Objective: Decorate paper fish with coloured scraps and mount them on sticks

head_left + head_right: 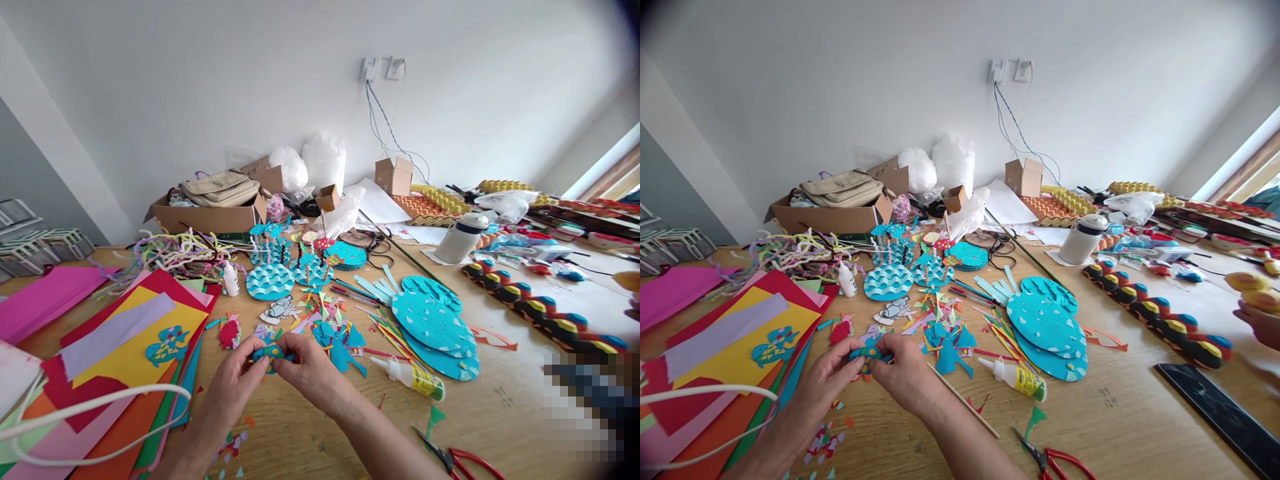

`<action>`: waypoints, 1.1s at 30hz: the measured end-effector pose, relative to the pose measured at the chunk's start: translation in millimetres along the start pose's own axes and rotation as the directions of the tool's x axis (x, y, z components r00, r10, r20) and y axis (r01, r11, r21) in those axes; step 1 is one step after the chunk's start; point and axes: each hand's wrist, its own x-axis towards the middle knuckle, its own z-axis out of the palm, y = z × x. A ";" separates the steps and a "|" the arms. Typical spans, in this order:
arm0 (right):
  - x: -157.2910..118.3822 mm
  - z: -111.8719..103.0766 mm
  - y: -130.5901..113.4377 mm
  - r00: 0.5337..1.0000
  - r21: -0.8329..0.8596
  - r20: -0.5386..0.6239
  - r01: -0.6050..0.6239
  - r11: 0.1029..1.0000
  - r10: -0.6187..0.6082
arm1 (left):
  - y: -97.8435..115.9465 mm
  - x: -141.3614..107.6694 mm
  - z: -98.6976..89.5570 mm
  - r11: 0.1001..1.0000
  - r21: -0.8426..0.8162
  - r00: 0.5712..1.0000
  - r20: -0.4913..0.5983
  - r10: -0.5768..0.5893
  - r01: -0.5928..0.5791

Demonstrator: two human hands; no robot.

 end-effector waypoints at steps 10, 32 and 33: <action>0.6 0.2 0.6 1.000 -0.001 -0.015 0.013 1.000 -0.013 | -0.7 -1.3 -1.8 0.999 0.032 0.999 0.013 0.031 -0.032; -5.3 -11.4 3.4 0.993 0.373 0.075 -0.108 0.922 0.086 | 6.2 -3.5 -4.5 0.996 -0.093 0.999 -0.043 -0.010 0.006; -5.9 -11.6 2.8 0.992 0.385 0.080 -0.117 0.916 0.094 | 5.0 -3.2 -4.5 0.996 -0.086 0.999 -0.044 -0.008 0.004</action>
